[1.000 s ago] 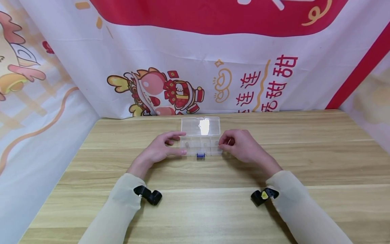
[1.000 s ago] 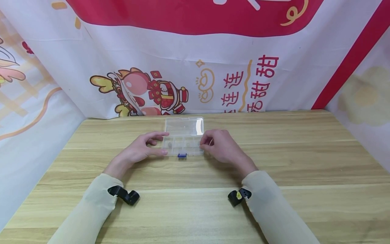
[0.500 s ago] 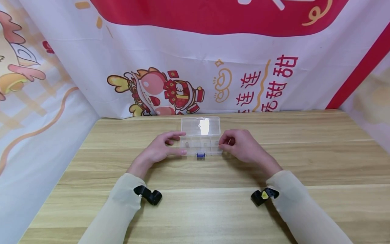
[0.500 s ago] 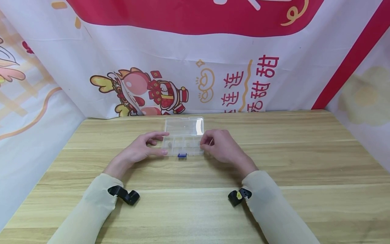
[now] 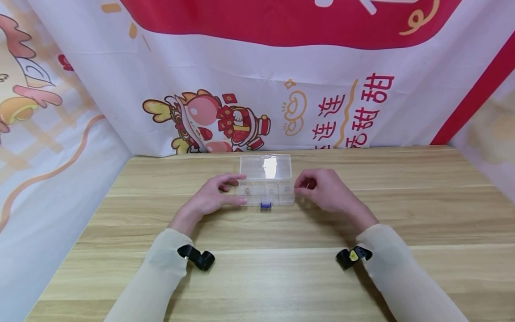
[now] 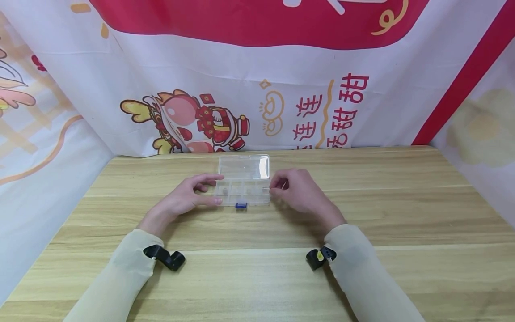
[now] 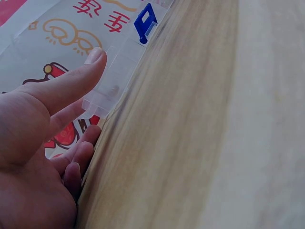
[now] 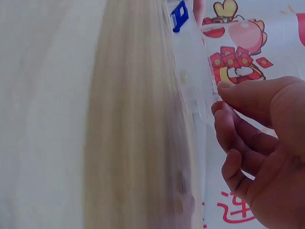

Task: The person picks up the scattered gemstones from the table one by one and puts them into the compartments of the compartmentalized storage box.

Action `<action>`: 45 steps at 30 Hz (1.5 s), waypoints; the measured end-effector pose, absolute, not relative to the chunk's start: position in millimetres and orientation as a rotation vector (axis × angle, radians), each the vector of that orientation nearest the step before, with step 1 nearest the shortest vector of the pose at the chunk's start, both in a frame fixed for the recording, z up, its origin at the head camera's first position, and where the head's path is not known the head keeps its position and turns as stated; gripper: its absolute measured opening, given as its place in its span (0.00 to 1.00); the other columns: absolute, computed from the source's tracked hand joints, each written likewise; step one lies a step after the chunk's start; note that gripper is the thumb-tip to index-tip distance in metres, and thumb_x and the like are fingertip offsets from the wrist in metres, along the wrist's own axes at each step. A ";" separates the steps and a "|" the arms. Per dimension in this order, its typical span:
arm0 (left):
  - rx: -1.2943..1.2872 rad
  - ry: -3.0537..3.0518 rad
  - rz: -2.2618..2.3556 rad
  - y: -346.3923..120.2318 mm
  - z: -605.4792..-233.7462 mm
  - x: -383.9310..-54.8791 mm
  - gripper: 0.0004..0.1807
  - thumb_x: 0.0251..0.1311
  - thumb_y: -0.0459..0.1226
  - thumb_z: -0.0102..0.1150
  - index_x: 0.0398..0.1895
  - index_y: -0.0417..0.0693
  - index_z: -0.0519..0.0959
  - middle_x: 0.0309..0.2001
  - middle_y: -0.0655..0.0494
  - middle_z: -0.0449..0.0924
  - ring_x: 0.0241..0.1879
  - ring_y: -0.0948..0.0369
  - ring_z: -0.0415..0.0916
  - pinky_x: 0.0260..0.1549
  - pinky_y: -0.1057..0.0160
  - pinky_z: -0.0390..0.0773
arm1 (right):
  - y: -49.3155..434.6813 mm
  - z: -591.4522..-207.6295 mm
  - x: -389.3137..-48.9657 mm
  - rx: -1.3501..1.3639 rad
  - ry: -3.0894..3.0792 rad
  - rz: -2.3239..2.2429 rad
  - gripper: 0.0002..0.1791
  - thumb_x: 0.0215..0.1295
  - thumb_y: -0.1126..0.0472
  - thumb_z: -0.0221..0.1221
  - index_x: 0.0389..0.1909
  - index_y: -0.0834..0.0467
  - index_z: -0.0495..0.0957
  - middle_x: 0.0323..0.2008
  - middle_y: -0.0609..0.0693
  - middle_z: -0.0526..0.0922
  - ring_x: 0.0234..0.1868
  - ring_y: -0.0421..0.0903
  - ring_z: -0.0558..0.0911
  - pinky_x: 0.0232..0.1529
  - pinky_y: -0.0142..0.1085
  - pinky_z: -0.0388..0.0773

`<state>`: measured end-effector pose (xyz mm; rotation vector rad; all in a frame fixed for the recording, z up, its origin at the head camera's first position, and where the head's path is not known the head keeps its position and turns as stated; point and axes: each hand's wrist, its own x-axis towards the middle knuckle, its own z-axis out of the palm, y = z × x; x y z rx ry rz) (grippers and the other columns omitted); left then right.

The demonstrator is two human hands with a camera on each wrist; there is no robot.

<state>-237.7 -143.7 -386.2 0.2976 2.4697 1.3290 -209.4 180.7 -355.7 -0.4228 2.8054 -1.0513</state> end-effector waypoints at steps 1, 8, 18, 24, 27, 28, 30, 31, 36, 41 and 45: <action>0.296 2.469 1.329 -143.4 -385.9 -237.6 0.38 0.58 0.48 0.79 0.73 0.67 0.76 0.71 0.50 0.73 0.66 0.47 0.66 0.69 0.41 0.66 | 182.9 -355.1 -209.8 -0.411 2.804 -1.048 0.03 0.74 0.57 0.66 0.41 0.50 0.86 0.38 0.48 0.85 0.40 0.49 0.79 0.39 0.40 0.80; 0.283 2.465 1.328 -142.3 -385.1 -237.7 0.37 0.58 0.49 0.79 0.72 0.68 0.76 0.71 0.51 0.73 0.67 0.47 0.66 0.70 0.41 0.66 | 196.6 -353.9 -213.7 -0.377 2.810 -1.022 0.03 0.74 0.57 0.66 0.41 0.50 0.86 0.38 0.50 0.85 0.40 0.49 0.79 0.43 0.41 0.79; 0.274 2.468 1.327 -142.1 -385.3 -237.7 0.37 0.57 0.48 0.79 0.72 0.69 0.77 0.71 0.52 0.74 0.66 0.48 0.67 0.70 0.42 0.66 | 211.5 -354.7 -216.8 -0.423 2.725 -0.973 0.04 0.71 0.57 0.69 0.41 0.52 0.87 0.37 0.50 0.85 0.38 0.48 0.79 0.38 0.38 0.80; 0.273 2.471 1.327 -142.5 -385.2 -238.0 0.37 0.57 0.48 0.79 0.72 0.69 0.77 0.71 0.52 0.74 0.66 0.48 0.66 0.70 0.41 0.66 | 216.9 -354.9 -217.1 -0.418 2.661 -0.965 0.05 0.69 0.58 0.71 0.42 0.53 0.86 0.37 0.52 0.86 0.33 0.49 0.80 0.34 0.38 0.81; 0.278 2.473 1.327 -142.4 -385.0 -238.2 0.37 0.57 0.49 0.79 0.72 0.69 0.77 0.71 0.52 0.73 0.66 0.48 0.66 0.70 0.41 0.65 | 216.9 -354.7 -216.5 -0.393 2.614 -0.984 0.07 0.69 0.58 0.71 0.43 0.54 0.86 0.38 0.53 0.85 0.30 0.49 0.80 0.31 0.38 0.81; 0.278 2.473 1.329 -142.3 -384.8 -238.1 0.37 0.57 0.48 0.79 0.72 0.69 0.77 0.71 0.52 0.73 0.66 0.48 0.66 0.70 0.41 0.65 | 216.9 -354.6 -216.2 -0.387 2.604 -0.989 0.07 0.69 0.57 0.71 0.44 0.54 0.86 0.38 0.53 0.85 0.30 0.49 0.80 0.30 0.38 0.81; 0.277 2.473 1.333 -142.2 -384.5 -237.8 0.37 0.57 0.48 0.80 0.72 0.69 0.77 0.71 0.52 0.73 0.66 0.48 0.66 0.70 0.41 0.65 | 216.8 -354.5 -215.9 -0.378 2.592 -0.994 0.07 0.69 0.57 0.71 0.44 0.54 0.86 0.38 0.53 0.85 0.29 0.49 0.80 0.30 0.38 0.81; 0.277 2.473 1.334 -142.1 -384.5 -237.6 0.37 0.57 0.48 0.79 0.72 0.69 0.77 0.71 0.52 0.73 0.66 0.48 0.66 0.70 0.41 0.65 | 217.0 -354.6 -215.9 -0.375 2.590 -0.991 0.07 0.69 0.58 0.71 0.43 0.54 0.86 0.38 0.53 0.85 0.29 0.49 0.80 0.30 0.38 0.81; 0.271 2.472 1.340 -142.1 -384.9 -237.0 0.37 0.57 0.47 0.80 0.72 0.69 0.77 0.71 0.52 0.74 0.66 0.48 0.66 0.70 0.42 0.65 | 217.6 -356.2 -216.5 -0.394 2.575 -0.959 0.06 0.69 0.59 0.71 0.43 0.54 0.86 0.36 0.52 0.85 0.30 0.48 0.80 0.32 0.38 0.80; 0.270 2.474 1.338 -142.2 -384.7 -236.5 0.38 0.57 0.47 0.80 0.72 0.69 0.77 0.71 0.52 0.74 0.66 0.48 0.66 0.70 0.41 0.65 | 217.0 -358.4 -217.5 -0.418 2.582 -0.916 0.05 0.67 0.61 0.72 0.41 0.53 0.87 0.35 0.51 0.84 0.34 0.47 0.79 0.35 0.37 0.80; 0.269 2.475 1.336 -142.3 -384.7 -236.5 0.38 0.57 0.48 0.80 0.72 0.69 0.77 0.71 0.52 0.74 0.66 0.48 0.67 0.70 0.41 0.66 | 216.0 -358.8 -217.3 -0.404 2.585 -0.909 0.05 0.67 0.62 0.72 0.41 0.53 0.87 0.35 0.52 0.84 0.35 0.48 0.79 0.36 0.38 0.79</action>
